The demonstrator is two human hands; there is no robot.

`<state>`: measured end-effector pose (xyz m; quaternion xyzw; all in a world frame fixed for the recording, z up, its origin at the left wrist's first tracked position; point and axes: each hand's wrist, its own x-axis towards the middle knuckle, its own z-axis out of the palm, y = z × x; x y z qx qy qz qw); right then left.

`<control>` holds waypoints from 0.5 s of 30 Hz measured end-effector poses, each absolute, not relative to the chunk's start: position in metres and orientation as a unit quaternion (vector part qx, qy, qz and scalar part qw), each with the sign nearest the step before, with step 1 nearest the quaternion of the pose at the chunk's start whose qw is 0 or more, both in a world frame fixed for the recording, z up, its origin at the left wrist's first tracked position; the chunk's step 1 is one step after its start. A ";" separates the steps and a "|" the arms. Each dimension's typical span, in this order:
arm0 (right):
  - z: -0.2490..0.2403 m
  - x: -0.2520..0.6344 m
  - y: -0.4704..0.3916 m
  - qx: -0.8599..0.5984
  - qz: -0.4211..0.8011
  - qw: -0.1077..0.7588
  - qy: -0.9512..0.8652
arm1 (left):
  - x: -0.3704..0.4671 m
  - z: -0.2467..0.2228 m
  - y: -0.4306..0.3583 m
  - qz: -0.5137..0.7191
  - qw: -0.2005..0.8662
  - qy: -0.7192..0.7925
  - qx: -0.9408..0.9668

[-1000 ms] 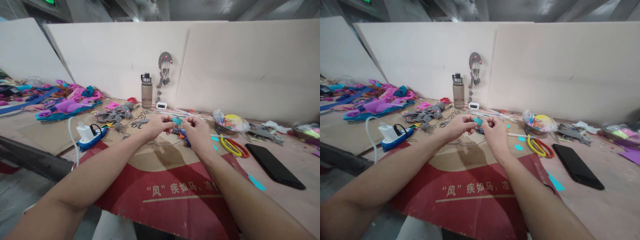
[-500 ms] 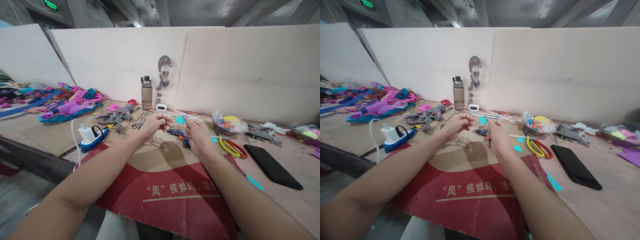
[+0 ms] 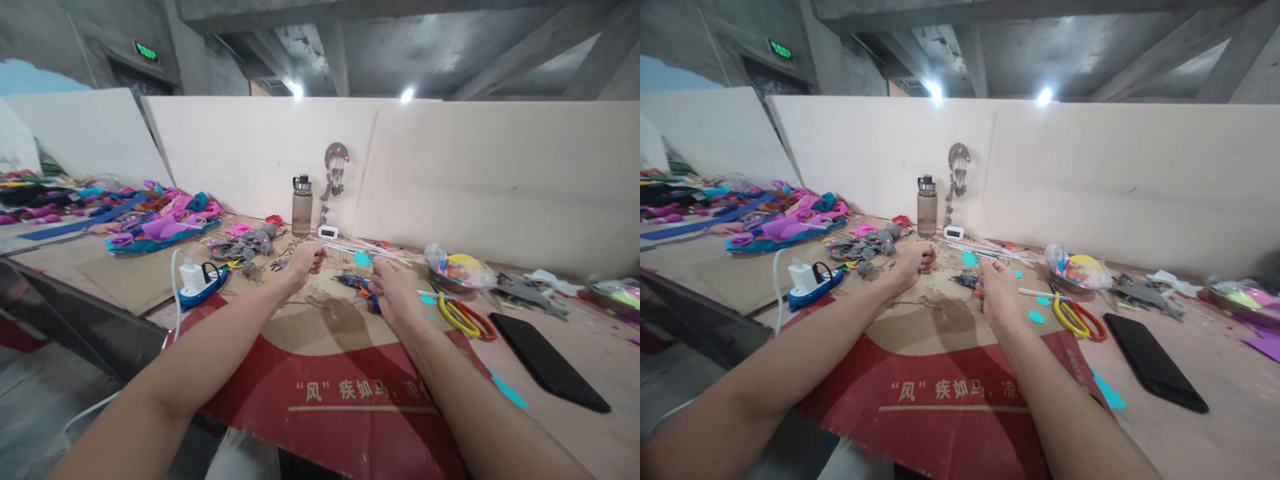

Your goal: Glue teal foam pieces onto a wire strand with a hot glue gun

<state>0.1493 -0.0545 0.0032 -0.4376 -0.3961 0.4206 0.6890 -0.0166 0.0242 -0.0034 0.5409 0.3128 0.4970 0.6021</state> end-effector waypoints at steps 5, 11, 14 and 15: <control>0.003 0.152 -0.054 -0.435 0.424 0.695 -0.386 | -0.007 -0.008 0.020 0.505 0.555 0.306 0.586; 0.002 0.149 -0.054 -0.446 0.426 0.682 -0.393 | -0.006 -0.008 0.018 0.478 0.528 0.329 0.620; 0.000 0.149 -0.054 -0.458 0.416 0.670 -0.410 | -0.011 -0.007 0.018 0.494 0.507 0.332 0.624; -0.001 0.149 -0.054 -0.462 0.410 0.668 -0.416 | -0.012 -0.007 0.018 0.499 0.505 0.330 0.622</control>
